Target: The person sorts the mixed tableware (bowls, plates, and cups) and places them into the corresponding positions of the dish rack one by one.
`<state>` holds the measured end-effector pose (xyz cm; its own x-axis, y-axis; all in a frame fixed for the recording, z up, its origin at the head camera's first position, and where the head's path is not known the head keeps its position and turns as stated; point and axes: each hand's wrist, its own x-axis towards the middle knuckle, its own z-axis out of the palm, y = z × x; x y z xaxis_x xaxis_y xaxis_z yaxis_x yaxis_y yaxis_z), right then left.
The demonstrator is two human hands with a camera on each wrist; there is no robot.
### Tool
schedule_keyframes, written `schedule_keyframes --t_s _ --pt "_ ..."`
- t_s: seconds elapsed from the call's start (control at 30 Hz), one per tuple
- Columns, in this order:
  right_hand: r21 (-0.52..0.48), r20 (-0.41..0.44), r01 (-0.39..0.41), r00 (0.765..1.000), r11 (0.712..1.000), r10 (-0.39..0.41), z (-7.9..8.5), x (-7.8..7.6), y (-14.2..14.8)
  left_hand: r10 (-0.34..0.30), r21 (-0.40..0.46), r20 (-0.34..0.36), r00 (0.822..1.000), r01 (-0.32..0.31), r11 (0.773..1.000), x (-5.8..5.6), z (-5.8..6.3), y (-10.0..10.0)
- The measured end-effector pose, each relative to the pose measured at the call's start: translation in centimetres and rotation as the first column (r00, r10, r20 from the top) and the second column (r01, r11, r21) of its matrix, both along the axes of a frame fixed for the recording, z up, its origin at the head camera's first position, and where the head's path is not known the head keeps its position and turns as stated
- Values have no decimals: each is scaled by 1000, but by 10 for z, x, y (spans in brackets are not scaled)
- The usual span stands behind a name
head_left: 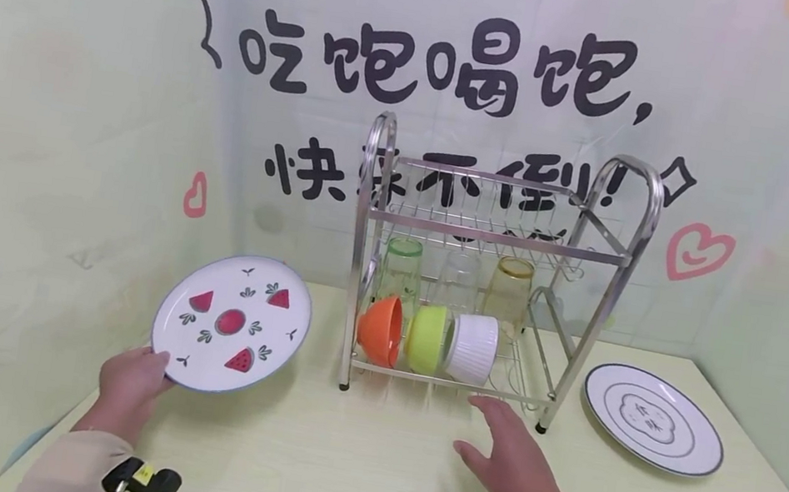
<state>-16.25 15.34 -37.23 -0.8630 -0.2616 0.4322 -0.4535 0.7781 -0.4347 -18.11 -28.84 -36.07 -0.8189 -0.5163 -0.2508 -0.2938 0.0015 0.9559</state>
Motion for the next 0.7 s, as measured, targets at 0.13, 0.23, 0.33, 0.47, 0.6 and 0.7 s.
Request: schedule_keyframes --t_s 0.13,0.23,0.33,0.47,0.6,0.7 --pt "-5 23 4 1000 1000 -4 1 0 1 -5 28 -27 1000 6 1000 0 6 6" --pt "-6 28 4 1000 1000 -4 2 0 2 -6 35 -44 999 8 999 1 10 11" --pt "-6 27 4 1000 1000 -4 3 -1 2 1 45 -49 999 1 999 2 15 16" --pt "-5 35 -1 999 1000 1 4 -1 1 27 78 -65 998 -22 997 3 20 23" --pt "-2 43 -8 999 1000 8 5 -3 -1 47 109 -97 994 -36 993 3 24 29" --pt "-3 47 -13 999 1000 13 5 -4 -2 46 111 -123 991 -33 993 3 24 33"
